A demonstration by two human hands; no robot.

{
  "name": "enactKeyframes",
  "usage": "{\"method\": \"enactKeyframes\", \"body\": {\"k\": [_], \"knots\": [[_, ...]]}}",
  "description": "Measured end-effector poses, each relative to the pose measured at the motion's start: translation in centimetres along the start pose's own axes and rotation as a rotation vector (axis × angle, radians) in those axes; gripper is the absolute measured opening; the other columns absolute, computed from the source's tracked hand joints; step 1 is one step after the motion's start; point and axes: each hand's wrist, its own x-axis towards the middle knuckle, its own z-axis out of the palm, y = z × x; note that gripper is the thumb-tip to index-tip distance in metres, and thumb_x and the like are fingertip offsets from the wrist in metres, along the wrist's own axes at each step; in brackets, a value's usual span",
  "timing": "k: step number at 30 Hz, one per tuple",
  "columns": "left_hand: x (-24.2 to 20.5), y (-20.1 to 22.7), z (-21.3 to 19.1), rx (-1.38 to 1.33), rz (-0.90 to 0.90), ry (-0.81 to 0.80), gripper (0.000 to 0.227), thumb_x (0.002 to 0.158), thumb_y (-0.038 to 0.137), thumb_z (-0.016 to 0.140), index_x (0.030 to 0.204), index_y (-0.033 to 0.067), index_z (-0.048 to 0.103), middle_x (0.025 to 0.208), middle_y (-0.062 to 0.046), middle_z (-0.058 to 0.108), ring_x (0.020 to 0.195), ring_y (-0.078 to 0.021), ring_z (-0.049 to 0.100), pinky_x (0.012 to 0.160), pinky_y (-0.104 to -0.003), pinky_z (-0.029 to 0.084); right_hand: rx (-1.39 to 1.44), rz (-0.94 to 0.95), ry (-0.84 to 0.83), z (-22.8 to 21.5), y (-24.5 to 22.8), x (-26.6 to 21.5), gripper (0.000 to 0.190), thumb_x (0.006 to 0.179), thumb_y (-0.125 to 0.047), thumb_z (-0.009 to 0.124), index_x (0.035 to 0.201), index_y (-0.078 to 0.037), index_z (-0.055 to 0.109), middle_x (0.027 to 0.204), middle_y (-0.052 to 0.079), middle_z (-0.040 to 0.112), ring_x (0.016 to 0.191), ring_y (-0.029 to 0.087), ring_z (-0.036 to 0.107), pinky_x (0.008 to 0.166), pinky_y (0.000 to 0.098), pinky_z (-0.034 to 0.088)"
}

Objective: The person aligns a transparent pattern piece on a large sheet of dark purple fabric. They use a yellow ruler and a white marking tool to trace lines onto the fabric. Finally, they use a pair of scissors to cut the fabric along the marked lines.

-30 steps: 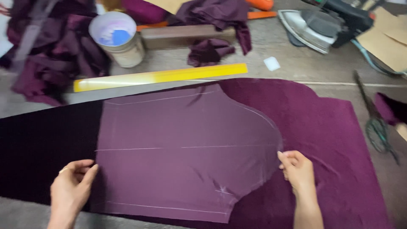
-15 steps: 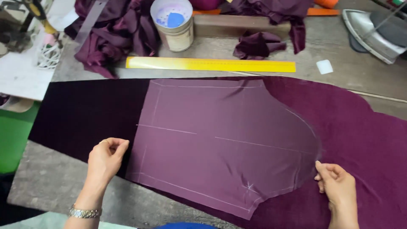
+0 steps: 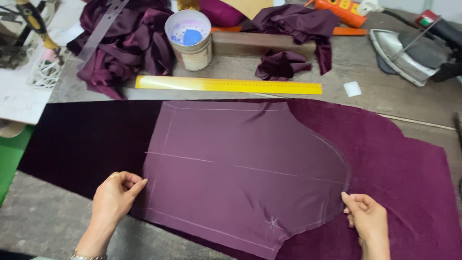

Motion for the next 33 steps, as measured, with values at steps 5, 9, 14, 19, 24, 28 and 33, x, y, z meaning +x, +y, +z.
{"method": "enactKeyframes", "body": {"k": [5, 9, 14, 19, 24, 28, 33], "knots": [[0.4, 0.5, 0.2, -0.082, -0.021, 0.033, 0.02, 0.081, 0.038, 0.072, 0.084, 0.0184, 0.074, 0.074, 0.002, 0.066, 0.066, -0.0148, 0.063, 0.068, -0.031, 0.046, -0.02, 0.022, 0.028, 0.7, -2.1, -0.9, 0.022, 0.083, -0.018, 0.075, 0.087, -0.002, 0.06, 0.057, 0.014, 0.053, 0.039, 0.012, 0.036, 0.033, 0.0255, 0.025], [2.0, 4.1, 0.3, -0.083, 0.238, 0.131, 0.02, 0.084, 0.035, 0.069, 0.092, 0.0175, 0.073, 0.088, 0.0, 0.067, 0.075, -0.0177, 0.064, 0.075, -0.034, 0.048, 0.011, 0.047, 0.034, 1.2, -3.7, -1.6, 0.021, 0.082, -0.018, 0.076, 0.082, -0.003, 0.06, 0.054, 0.011, 0.051, 0.037, 0.01, 0.032, 0.033, 0.0246, 0.023], [5.5, 15.8, 2.1, -0.07, 0.666, 0.049, 0.019, 0.087, 0.032, 0.065, 0.094, 0.0155, 0.07, 0.092, -0.003, 0.066, 0.088, -0.0236, 0.062, 0.081, -0.037, 0.046, 0.009, 0.064, 0.052, 1.5, -4.7, -2.4, 0.02, 0.082, -0.016, 0.076, 0.081, -0.002, 0.062, 0.054, 0.011, 0.053, 0.037, 0.011, 0.033, 0.033, 0.0255, 0.026], [9.9, 26.3, 7.6, -0.019, 0.957, -0.06, 0.02, 0.085, 0.031, 0.065, 0.097, 0.0147, 0.069, 0.094, -0.009, 0.063, 0.096, -0.0295, 0.058, 0.085, -0.04, 0.044, 0.037, 0.077, 0.099, 1.8, -3.7, -1.9, 0.022, 0.08, -0.018, 0.077, 0.083, -0.004, 0.06, 0.055, 0.012, 0.056, 0.035, 0.011, 0.034, 0.031, 0.0251, 0.025], [12.8, 33.0, 13.0, 0.022, 1.11, -0.09, 0.025, 0.078, 0.031, 0.076, 0.092, 0.0107, 0.072, 0.089, -0.008, 0.07, 0.091, -0.0286, 0.061, 0.086, -0.039, 0.045, -0.098, 0.067, 0.155, 1.8, -4.1, -2.0, 0.019, 0.077, -0.018, 0.079, 0.082, -0.005, 0.065, 0.056, 0.01, 0.065, 0.045, 0.012, 0.05, 0.04, 0.0273, 0.034], [11.8, 35.0, 13.8, 0.074, 1.0, -0.147, 0.026, 0.074, 0.036, 0.08, 0.089, 0.0159, 0.072, 0.076, -0.004, 0.069, 0.078, -0.0265, 0.064, 0.072, -0.04, 0.047, -0.145, 0.157, 0.184, 1.7, -5.5, -2.6, 0.019, 0.076, -0.023, 0.08, 0.082, -0.009, 0.067, 0.059, 0.006, 0.067, 0.053, 0.011, 0.057, 0.058, 0.0253, 0.042], [10.5, 36.1, 13.3, 0.125, 0.884, -0.258, 0.014, 0.08, 0.03, 0.076, 0.078, 0.0192, 0.068, 0.066, 0.0, 0.068, 0.064, -0.0205, 0.063, 0.064, -0.037, 0.043, -0.142, 0.115, 0.159, 1.5, -7.1, -3.4, 0.019, 0.079, -0.021, 0.078, 0.072, -0.012, 0.064, 0.056, -0.002, 0.057, 0.048, 0.006, 0.044, 0.054, 0.0234, 0.039]]}}
